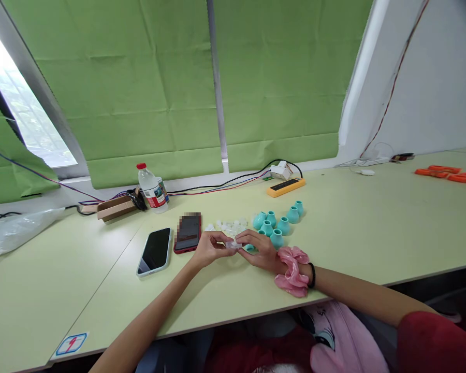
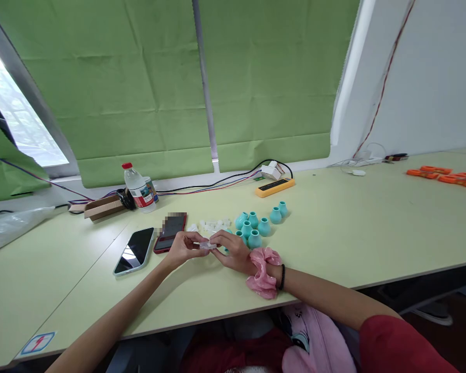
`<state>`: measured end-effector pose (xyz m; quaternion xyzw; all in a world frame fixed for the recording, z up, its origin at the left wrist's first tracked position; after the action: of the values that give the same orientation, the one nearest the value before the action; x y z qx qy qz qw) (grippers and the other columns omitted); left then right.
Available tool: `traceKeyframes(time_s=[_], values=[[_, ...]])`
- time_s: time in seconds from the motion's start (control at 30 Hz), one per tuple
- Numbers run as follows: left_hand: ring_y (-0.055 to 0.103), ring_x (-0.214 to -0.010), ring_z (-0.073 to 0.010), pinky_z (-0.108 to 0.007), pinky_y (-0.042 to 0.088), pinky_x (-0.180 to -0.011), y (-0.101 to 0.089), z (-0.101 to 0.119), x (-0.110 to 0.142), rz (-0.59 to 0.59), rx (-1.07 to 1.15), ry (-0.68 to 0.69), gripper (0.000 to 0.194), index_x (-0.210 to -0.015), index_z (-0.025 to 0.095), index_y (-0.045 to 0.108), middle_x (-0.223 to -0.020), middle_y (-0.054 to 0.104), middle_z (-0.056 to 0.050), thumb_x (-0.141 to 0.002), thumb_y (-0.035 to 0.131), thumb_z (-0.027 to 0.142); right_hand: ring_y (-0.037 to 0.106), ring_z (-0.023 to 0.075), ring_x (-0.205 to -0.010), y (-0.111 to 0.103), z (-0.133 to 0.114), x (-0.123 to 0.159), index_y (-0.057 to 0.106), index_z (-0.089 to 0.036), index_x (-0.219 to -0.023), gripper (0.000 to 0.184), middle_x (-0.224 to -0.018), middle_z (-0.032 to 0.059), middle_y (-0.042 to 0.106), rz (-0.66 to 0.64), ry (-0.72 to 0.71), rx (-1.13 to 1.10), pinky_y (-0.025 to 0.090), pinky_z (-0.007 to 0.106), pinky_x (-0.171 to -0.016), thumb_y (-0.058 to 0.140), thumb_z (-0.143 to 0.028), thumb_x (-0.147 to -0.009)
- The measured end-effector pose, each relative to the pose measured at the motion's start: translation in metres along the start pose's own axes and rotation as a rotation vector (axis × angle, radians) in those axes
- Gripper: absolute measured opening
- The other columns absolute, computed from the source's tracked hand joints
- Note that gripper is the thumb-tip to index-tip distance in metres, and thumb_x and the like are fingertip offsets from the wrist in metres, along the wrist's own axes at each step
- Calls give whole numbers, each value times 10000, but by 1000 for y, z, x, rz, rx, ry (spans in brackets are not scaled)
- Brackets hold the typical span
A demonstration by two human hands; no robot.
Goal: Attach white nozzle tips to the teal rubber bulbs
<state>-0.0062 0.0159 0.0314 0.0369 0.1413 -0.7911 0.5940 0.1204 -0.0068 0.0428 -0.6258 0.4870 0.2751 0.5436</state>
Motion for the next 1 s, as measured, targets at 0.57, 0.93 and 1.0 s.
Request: traceKeyframes(time_s=[0.57,0.93,1.0], values=[[526,-489,-89,-227,455,-499,-2,-5,-4,44,82,-18,260,-602,99,539,-581,582,-11,-479,714,247,417,225,-983,-17,7,-17,445,-169,-1043,418,-1073,102,451,-181,51,354,333,398,-850,519,-196,-633],[526,-541,-95,-233,458,-535,0,-5,-3,62,66,-5,281,-566,102,524,-608,559,-3,-427,732,228,428,273,-898,4,32,-1,469,-144,-1089,421,-875,117,571,-558,291,841,136,498,-866,399,-399,-761],[525,-552,-94,-231,454,-539,1,-7,-4,42,58,6,277,-585,103,524,-628,562,-8,-446,728,229,433,266,-890,5,32,-1,503,-158,-1034,367,-837,106,579,-573,291,836,128,490,-870,410,-382,-759]])
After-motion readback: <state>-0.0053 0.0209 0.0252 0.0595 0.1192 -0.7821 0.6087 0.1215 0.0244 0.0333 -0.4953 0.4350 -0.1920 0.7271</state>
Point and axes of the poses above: each hand's wrist, its own x-axis away from the middle knuckle, its own y-axis out of the palm, z = x × y, the point moved 6 cm from there along -x, towards the middle knuckle
